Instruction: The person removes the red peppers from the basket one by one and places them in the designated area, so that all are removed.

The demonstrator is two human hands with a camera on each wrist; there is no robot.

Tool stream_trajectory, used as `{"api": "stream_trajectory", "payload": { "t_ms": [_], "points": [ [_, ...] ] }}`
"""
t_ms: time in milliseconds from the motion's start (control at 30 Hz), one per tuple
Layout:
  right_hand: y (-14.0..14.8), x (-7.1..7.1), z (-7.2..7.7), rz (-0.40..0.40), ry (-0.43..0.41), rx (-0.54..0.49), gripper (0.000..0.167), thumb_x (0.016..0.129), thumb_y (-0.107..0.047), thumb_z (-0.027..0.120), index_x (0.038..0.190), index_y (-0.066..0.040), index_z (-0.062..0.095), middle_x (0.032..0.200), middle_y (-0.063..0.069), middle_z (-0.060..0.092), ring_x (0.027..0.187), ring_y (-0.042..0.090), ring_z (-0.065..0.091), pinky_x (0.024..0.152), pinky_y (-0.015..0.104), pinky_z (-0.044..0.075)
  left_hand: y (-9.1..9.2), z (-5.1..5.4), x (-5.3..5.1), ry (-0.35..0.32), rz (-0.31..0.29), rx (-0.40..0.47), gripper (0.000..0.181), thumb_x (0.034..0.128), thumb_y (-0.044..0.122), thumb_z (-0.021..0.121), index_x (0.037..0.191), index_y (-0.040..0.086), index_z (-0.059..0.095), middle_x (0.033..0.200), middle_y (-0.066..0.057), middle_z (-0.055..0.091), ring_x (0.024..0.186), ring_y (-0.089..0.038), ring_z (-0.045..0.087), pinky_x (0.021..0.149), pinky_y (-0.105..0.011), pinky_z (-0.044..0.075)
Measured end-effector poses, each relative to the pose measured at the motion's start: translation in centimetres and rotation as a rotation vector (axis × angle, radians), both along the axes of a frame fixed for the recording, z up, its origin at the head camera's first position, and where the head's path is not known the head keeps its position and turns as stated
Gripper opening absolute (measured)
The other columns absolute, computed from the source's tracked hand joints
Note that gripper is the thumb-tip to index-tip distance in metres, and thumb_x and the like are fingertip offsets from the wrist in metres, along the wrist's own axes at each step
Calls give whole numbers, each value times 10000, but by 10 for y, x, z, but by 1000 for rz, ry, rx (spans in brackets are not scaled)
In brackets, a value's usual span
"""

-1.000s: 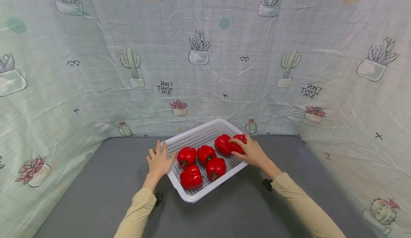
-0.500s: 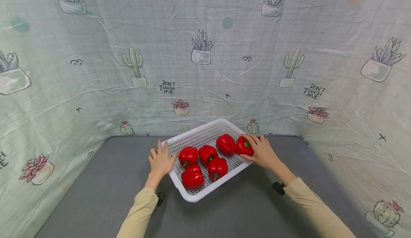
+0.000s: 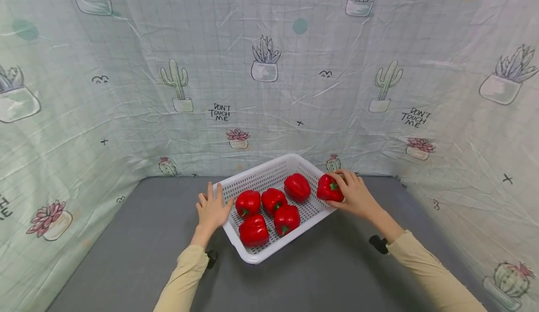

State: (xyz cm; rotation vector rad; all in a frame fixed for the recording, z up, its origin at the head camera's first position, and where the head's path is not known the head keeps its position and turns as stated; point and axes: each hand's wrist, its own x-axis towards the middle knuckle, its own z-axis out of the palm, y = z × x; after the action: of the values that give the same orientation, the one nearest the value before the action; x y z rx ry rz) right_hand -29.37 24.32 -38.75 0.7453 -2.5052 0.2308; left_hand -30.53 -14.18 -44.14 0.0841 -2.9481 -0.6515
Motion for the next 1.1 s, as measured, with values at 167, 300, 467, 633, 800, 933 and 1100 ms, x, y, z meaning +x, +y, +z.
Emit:
{"api": "stream_trajectory", "payload": {
  "t_ms": [167,300,467,633,800,933,1100],
  "points": [
    [8,2,4,-5,62,47,775,612,-348,791,1257,-111,432,1159,155,467,1019,329,432,783,476,363,-1,1,1,-3,6,3,703,898,418,408,1417,6,173,1478,-228,26,1188,-462,127,912,-611,168],
    [19,2,6,-33,94,76,773,618,-349,783,1266,-120,430,1169,158,472,1002,346,418,789,500,355,-1,1,3,-8,3,12,703,898,417,408,1417,6,171,1479,-228,16,1177,-458,135,910,-608,171],
    [34,3,9,-62,105,88,759,633,-315,778,1274,-129,417,1208,185,456,1010,360,402,770,508,356,0,3,2,13,-9,23,699,897,413,413,1415,5,182,1478,-228,25,1159,-451,148,895,-602,186],
    [46,1,12,-90,51,79,738,666,-276,760,1289,-119,397,1241,209,422,1042,379,378,802,538,348,0,4,2,6,-12,23,697,903,423,401,1421,16,171,1480,-223,23,1158,-441,141,892,-598,185],
    [61,-6,7,-114,27,58,711,681,-237,749,1288,-115,399,1244,215,401,1044,391,361,784,548,349,1,4,1,-11,-3,22,696,905,414,405,1425,25,157,1482,-218,12,1170,-443,132,904,-602,176],
    [74,-14,-3,-109,34,27,697,665,-197,761,1266,-116,418,1227,231,399,1024,406,354,769,560,344,2,4,0,-17,-7,26,695,905,408,405,1426,24,152,1482,-217,6,1166,-439,131,903,-602,173],
    [86,-23,-14,-105,43,5,677,658,-168,766,1242,-107,430,1175,251,405,994,417,357,741,575,348,1,3,1,-20,-5,25,696,904,406,410,1426,24,152,1482,-219,12,1158,-436,139,899,-599,177]
  ]
}}
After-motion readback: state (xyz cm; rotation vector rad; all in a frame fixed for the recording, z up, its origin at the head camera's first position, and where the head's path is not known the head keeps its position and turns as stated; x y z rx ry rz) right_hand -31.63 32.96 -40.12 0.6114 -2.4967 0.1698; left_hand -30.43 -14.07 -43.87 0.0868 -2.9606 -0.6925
